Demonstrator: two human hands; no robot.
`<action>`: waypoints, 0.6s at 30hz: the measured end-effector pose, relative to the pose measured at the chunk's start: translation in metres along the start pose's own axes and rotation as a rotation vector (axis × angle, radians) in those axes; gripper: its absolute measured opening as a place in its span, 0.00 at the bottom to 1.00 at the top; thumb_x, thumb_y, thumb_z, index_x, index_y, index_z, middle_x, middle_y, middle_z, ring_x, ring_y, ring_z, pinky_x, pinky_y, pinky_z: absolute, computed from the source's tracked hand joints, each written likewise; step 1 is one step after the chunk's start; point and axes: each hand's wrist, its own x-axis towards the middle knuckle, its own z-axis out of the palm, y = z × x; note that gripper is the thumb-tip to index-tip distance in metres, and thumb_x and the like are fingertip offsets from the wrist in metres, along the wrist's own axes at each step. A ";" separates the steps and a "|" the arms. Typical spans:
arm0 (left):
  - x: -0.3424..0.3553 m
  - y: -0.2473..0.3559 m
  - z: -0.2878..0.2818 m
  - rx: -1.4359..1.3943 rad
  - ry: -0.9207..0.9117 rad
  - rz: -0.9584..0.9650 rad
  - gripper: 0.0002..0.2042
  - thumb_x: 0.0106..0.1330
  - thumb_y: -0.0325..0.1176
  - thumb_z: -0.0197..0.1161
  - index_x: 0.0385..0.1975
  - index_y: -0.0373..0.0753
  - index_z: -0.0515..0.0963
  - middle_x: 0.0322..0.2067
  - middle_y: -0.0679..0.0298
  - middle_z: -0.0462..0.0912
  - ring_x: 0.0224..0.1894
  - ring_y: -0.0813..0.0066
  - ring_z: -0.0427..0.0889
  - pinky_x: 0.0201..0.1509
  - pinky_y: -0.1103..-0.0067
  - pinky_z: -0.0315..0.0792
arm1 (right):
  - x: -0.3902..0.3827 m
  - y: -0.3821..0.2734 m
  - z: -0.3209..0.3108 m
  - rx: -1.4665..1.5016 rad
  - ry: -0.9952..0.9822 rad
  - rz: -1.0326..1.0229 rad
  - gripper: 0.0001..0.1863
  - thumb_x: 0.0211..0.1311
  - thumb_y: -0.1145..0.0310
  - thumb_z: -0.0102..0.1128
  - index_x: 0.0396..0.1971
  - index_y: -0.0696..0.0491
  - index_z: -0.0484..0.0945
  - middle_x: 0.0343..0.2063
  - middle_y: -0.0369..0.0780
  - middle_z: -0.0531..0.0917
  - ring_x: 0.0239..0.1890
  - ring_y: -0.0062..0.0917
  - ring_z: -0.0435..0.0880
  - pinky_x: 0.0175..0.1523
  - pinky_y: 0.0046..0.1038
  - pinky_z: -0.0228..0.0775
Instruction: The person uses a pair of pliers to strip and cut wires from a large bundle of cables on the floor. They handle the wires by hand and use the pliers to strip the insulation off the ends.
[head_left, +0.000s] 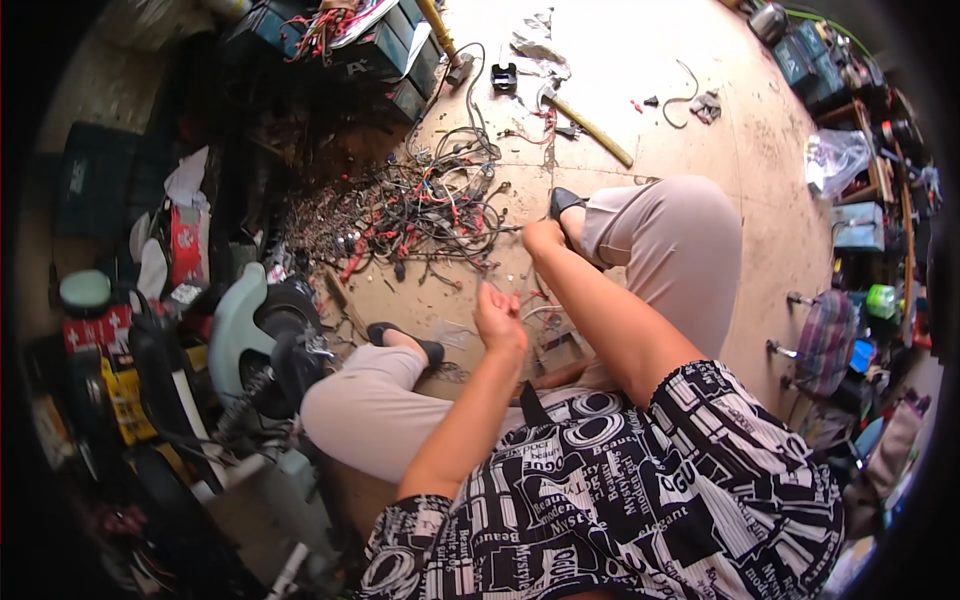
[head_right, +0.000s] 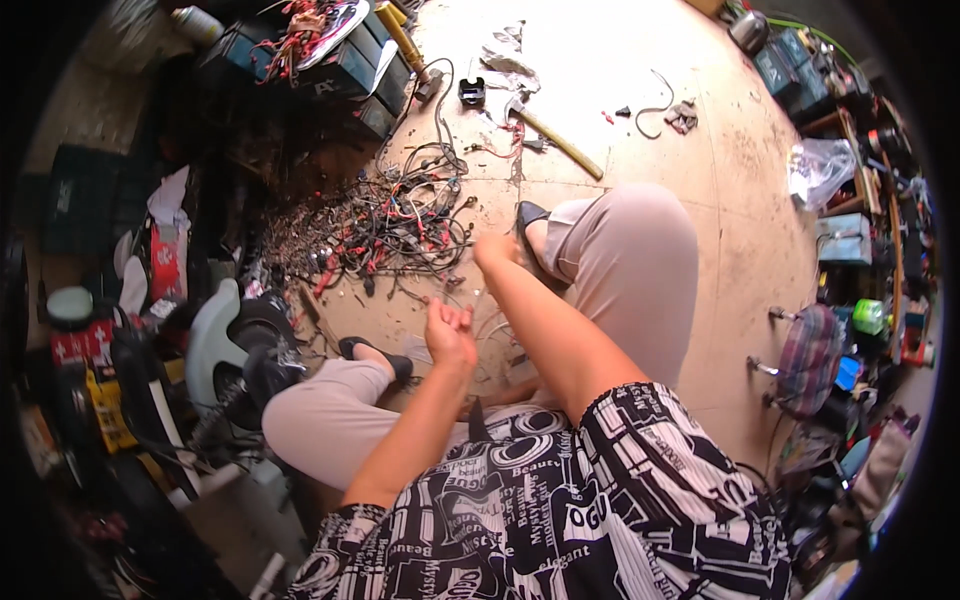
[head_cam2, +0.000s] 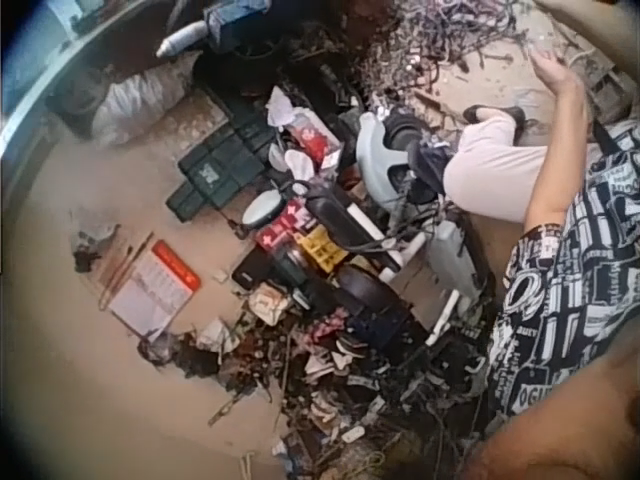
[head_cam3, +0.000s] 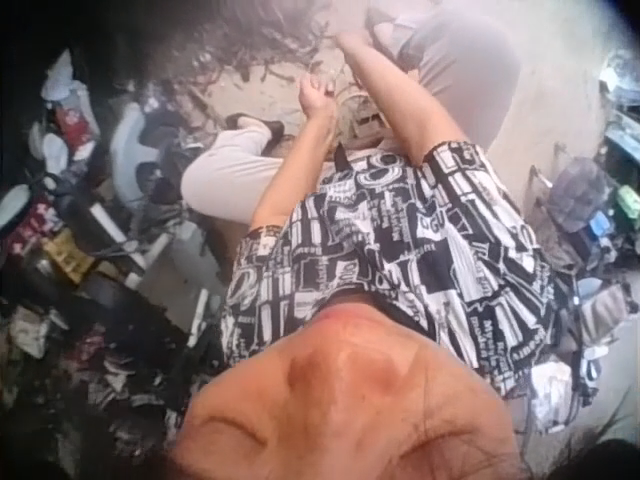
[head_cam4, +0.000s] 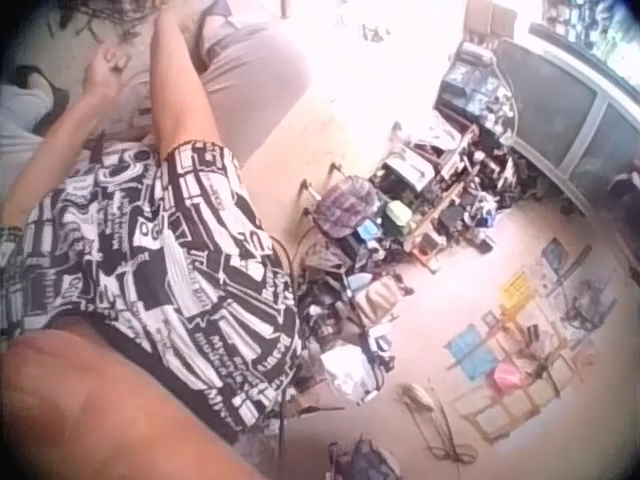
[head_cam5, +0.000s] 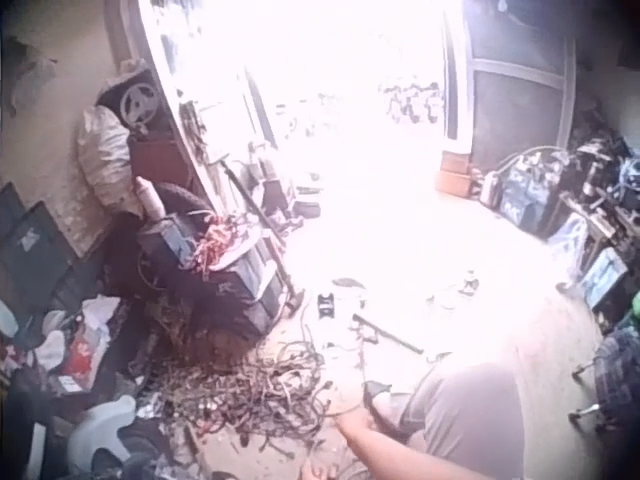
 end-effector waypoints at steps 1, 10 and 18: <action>-0.007 -0.002 0.004 -0.003 -0.003 -0.045 0.19 0.69 0.38 0.46 0.14 0.45 0.54 0.11 0.70 0.53 0.15 0.75 0.53 0.44 0.72 0.67 | 0.007 0.016 0.009 0.187 -0.009 0.146 0.18 0.54 0.67 0.52 0.40 0.62 0.78 0.32 0.48 0.83 0.35 0.34 0.82 0.39 0.34 0.73; -0.017 0.026 0.013 0.056 0.016 -0.148 0.19 0.69 0.37 0.46 0.14 0.45 0.55 0.11 0.69 0.53 0.15 0.75 0.53 0.50 0.71 0.65 | -0.066 0.036 -0.052 -0.272 0.212 -0.669 0.11 0.60 0.64 0.51 0.39 0.53 0.75 0.43 0.43 0.77 0.49 0.35 0.76 0.54 0.37 0.67; -0.040 0.062 0.002 0.205 -0.081 -0.168 0.19 0.69 0.39 0.46 0.15 0.45 0.55 0.12 0.70 0.53 0.16 0.76 0.54 0.48 0.72 0.65 | -0.099 0.003 -0.086 -0.506 -0.377 -0.850 0.30 0.66 0.46 0.39 0.21 0.54 0.82 0.28 0.41 0.83 0.43 0.36 0.76 0.56 0.35 0.63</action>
